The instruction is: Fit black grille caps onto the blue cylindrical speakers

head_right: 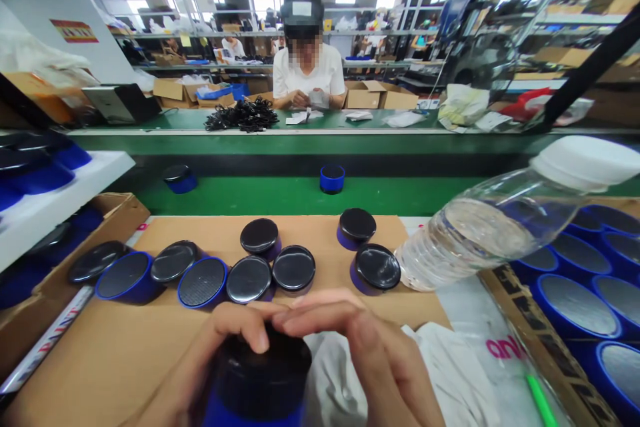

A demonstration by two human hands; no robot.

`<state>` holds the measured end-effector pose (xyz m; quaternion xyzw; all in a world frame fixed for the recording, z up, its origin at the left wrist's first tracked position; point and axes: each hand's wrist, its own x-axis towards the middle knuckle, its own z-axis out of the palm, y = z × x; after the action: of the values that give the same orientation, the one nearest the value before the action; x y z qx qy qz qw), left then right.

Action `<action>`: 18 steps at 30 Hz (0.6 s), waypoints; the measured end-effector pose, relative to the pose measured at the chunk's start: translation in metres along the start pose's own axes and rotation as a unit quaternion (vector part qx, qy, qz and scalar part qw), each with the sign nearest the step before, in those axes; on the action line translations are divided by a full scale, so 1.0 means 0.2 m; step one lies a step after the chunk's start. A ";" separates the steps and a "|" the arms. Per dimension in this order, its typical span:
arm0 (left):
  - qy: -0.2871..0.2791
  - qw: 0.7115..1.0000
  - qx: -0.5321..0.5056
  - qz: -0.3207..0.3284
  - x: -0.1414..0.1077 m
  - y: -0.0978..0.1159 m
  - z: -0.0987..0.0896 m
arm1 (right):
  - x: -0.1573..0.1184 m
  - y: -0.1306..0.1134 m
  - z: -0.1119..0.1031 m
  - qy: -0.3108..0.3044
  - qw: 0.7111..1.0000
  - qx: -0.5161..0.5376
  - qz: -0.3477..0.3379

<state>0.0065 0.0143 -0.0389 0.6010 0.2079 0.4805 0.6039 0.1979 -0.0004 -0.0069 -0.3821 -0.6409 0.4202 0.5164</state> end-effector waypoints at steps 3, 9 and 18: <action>0.006 0.985 -0.141 -0.096 0.01 0.03 0.01 | 0.03 0.02 -0.01 -0.063 0.995 -0.022 -0.077; 0.011 0.972 -0.235 -0.022 0.06 0.06 0.08 | 0.07 0.12 -0.01 0.211 0.973 -0.094 -0.020; -0.046 0.917 -0.388 -0.081 0.14 0.24 -0.06 | 0.73 0.20 -0.08 0.118 0.904 -0.411 0.014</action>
<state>-0.0072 0.0353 0.0129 0.3222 0.0257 0.4444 0.8355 0.1898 0.1505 0.0063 -0.6163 -0.6855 0.0789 0.3795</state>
